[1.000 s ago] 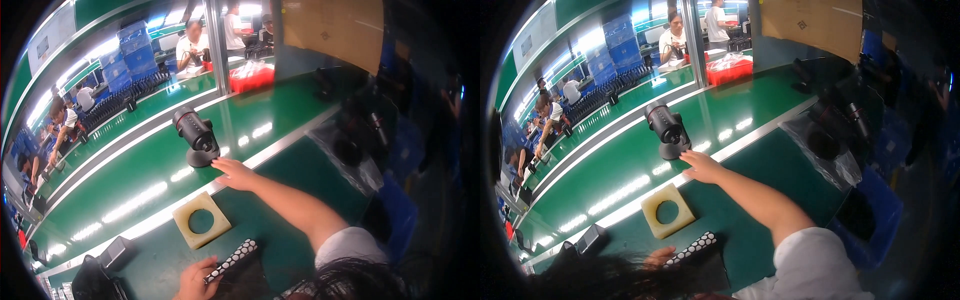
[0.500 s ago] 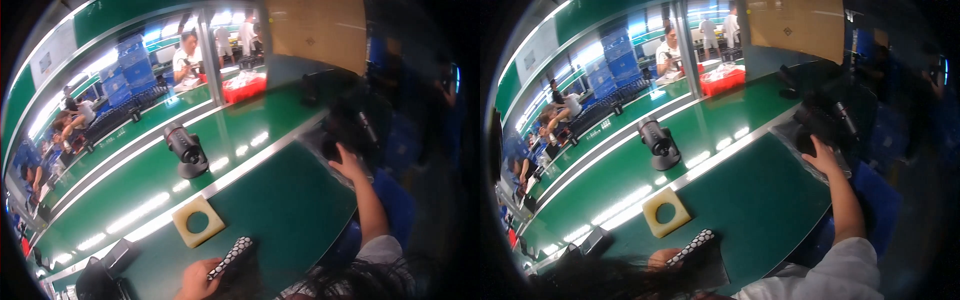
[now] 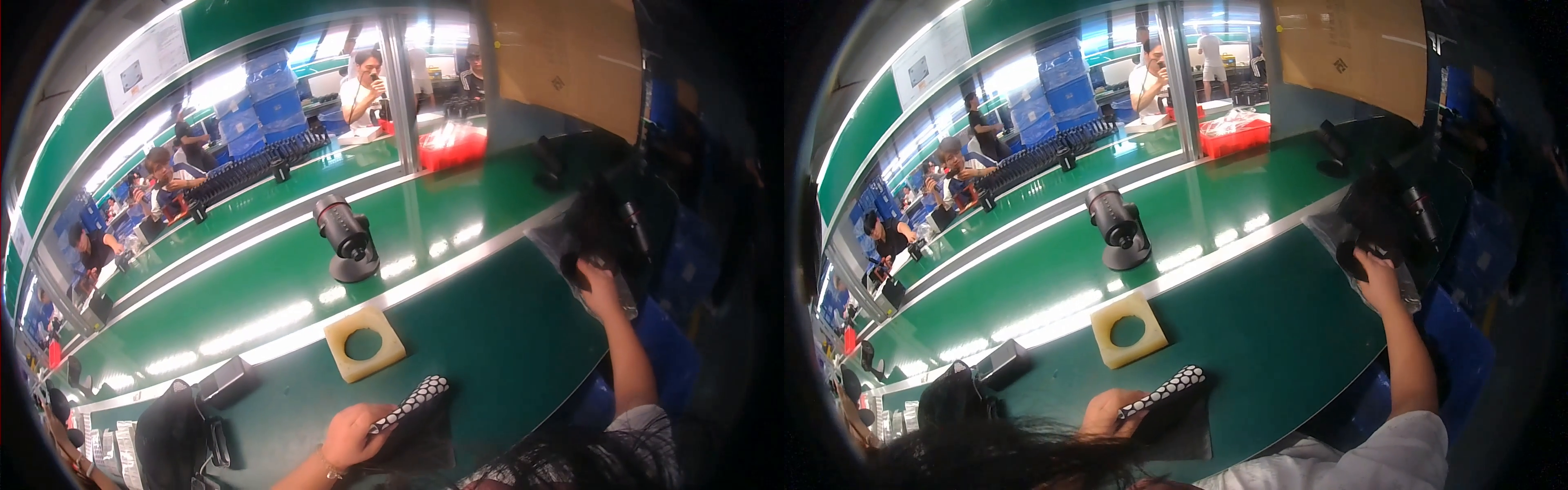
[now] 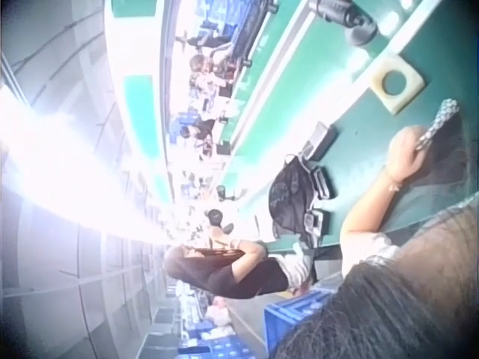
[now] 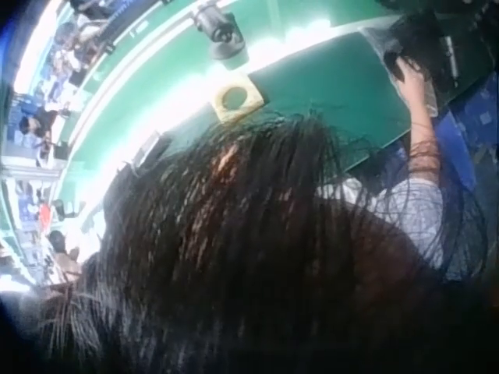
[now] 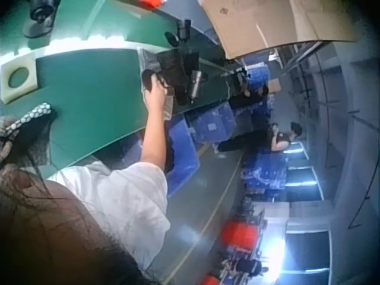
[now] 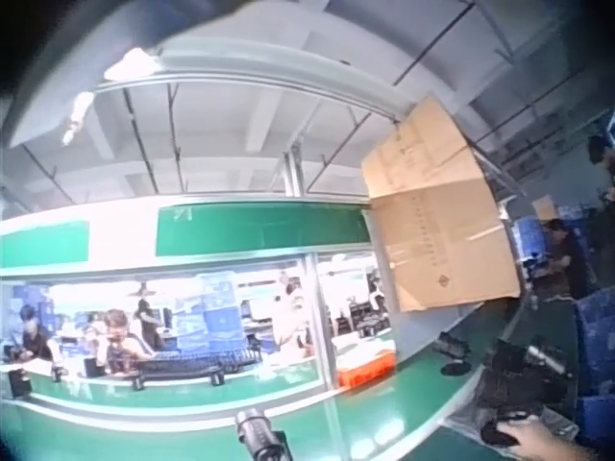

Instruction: The person assembles the base of an electronic device by connecting wires and tightening screws with a screwdriver at a factory workbench.

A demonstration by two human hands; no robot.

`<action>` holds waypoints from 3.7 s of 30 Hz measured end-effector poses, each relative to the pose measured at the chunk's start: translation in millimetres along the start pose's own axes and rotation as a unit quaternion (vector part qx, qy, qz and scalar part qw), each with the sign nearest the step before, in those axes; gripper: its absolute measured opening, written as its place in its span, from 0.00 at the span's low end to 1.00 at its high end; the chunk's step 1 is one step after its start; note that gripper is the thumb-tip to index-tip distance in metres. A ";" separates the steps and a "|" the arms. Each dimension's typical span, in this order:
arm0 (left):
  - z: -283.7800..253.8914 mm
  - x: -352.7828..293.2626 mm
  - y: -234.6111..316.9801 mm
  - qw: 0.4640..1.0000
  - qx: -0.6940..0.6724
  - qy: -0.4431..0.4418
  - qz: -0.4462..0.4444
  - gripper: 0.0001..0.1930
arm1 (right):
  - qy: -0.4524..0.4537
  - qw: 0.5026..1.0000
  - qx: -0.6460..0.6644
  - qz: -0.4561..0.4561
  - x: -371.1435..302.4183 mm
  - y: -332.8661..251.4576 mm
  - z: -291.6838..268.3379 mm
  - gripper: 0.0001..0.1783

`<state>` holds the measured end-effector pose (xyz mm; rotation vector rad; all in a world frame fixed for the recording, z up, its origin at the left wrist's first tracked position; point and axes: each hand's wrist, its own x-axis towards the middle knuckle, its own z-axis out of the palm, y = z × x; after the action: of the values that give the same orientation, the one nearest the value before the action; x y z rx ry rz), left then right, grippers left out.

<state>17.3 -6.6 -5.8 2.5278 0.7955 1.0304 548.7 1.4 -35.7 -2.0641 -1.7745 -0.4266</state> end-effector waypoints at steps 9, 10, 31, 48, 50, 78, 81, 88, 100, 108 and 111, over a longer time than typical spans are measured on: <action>2.0 -5.8 -6.8 0.994 -0.032 -0.024 0.098 0.20 | 0.067 0.980 0.143 -0.119 2.8 -152.9 -82.2 0.14; -3.5 -4.1 1.2 0.992 -0.032 -0.050 0.107 0.23 | 0.081 0.963 0.238 -0.099 8.6 -171.3 -97.5 0.15; -2.7 -11.7 -5.0 0.988 -0.147 -0.032 -0.036 0.12 | -0.271 0.665 0.683 -0.132 81.5 -329.4 -37.7 0.25; 5.8 -11.1 17.8 0.804 -0.498 0.172 -0.274 0.12 | -0.106 0.728 0.633 -0.241 -20.7 -300.1 -44.2 0.16; 4.3 -17.3 8.5 0.830 -0.454 0.154 -0.284 0.09 | -0.128 0.735 0.628 -0.222 -21.1 -299.2 -44.0 0.13; 1.0 -9.3 12.1 0.853 -0.401 0.106 -0.316 0.06 | -0.051 0.745 0.581 -0.322 -10.4 -286.7 -47.6 0.10; 1.4 -7.9 13.4 0.843 -0.431 0.108 -0.303 0.06 | -0.052 0.744 0.577 -0.333 -9.1 -284.6 -46.8 0.11; 5.8 -2.4 17.0 0.787 -0.481 0.135 -0.363 0.05 | 0.089 0.733 0.498 -0.456 -1.1 -283.6 -40.5 0.12; 6.7 -0.7 17.8 0.765 -0.522 0.125 -0.357 0.05 | -0.056 0.684 0.594 -0.421 2.9 -279.3 -39.1 0.14; 9.4 -1.9 13.3 0.788 -0.506 0.140 -0.322 0.05 | -0.087 0.718 0.595 -0.350 1.9 -277.8 -35.0 0.16; 10.5 -4.9 10.0 0.779 -0.513 0.145 -0.330 0.05 | 0.058 0.737 0.500 -0.450 3.2 -276.6 -34.0 0.14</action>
<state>25.7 -18.2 -11.3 1.0589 0.7811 1.1369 276.7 23.3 20.7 -0.3727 -2.1044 0.1831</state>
